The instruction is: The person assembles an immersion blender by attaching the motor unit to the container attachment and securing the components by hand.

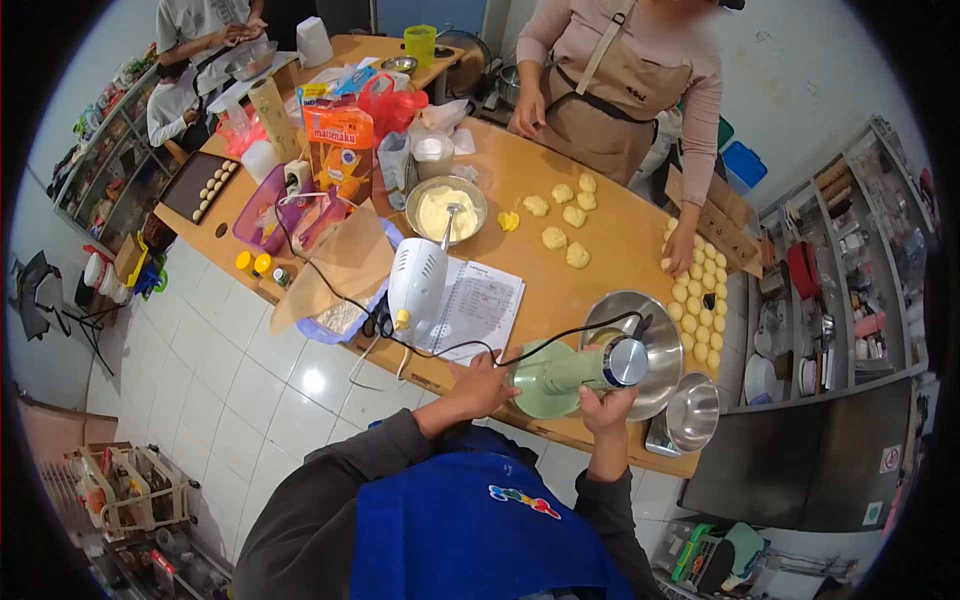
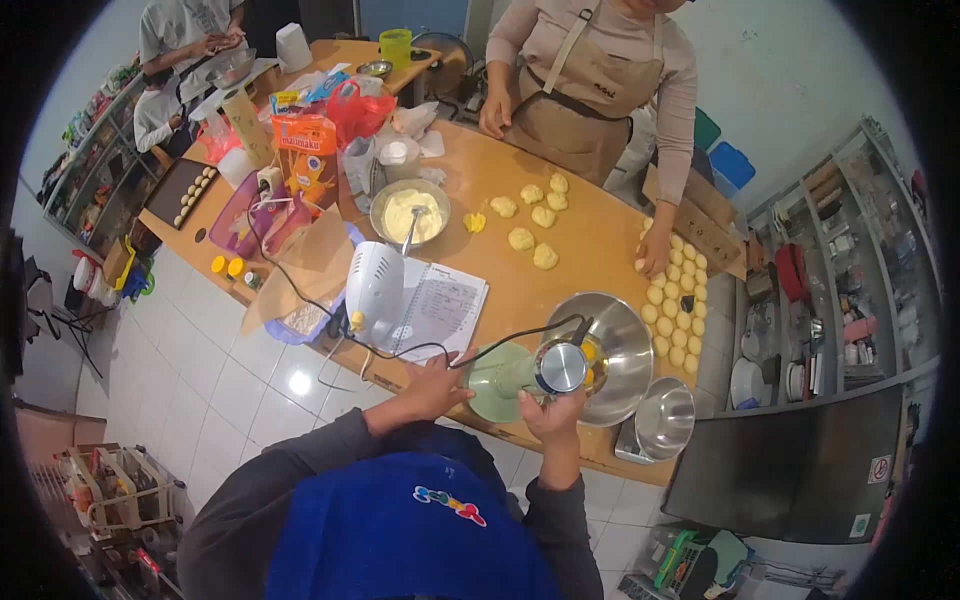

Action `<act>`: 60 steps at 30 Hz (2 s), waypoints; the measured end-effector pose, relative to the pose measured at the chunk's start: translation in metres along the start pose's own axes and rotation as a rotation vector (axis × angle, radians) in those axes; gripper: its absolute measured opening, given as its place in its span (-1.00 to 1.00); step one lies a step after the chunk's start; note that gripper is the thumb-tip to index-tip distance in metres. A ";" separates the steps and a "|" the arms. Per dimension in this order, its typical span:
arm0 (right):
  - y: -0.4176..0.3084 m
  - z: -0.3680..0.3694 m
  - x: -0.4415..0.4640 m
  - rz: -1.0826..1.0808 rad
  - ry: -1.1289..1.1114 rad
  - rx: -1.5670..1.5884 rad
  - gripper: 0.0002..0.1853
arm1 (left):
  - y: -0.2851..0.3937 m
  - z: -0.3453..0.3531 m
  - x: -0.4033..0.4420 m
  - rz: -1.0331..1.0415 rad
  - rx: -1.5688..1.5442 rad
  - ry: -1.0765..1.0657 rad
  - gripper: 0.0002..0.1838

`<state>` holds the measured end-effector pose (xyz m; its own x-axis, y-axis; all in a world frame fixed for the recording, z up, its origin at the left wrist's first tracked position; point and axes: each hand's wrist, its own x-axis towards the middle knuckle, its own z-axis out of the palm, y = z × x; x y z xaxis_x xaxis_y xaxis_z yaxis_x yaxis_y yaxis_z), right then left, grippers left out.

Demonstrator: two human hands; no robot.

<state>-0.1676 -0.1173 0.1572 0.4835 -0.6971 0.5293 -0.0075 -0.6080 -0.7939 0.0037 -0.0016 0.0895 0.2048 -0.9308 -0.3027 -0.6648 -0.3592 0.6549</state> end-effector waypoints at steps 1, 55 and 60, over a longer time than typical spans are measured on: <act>-0.002 0.000 0.000 0.021 -0.007 0.003 -0.49 | 0.000 0.000 0.001 0.003 0.001 0.001 -0.26; 0.006 0.035 0.042 0.141 0.156 0.181 -0.67 | -0.083 0.042 0.020 -0.291 -0.878 -0.050 -0.51; 0.018 0.034 0.053 0.180 0.264 0.190 -0.71 | -0.089 0.068 0.024 -0.350 -1.225 -0.323 -0.63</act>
<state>-0.1124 -0.1530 0.1607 0.2463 -0.8756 0.4155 0.1024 -0.4028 -0.9096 0.0194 0.0125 -0.0232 -0.0613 -0.7803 -0.6224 0.5017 -0.5632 0.6566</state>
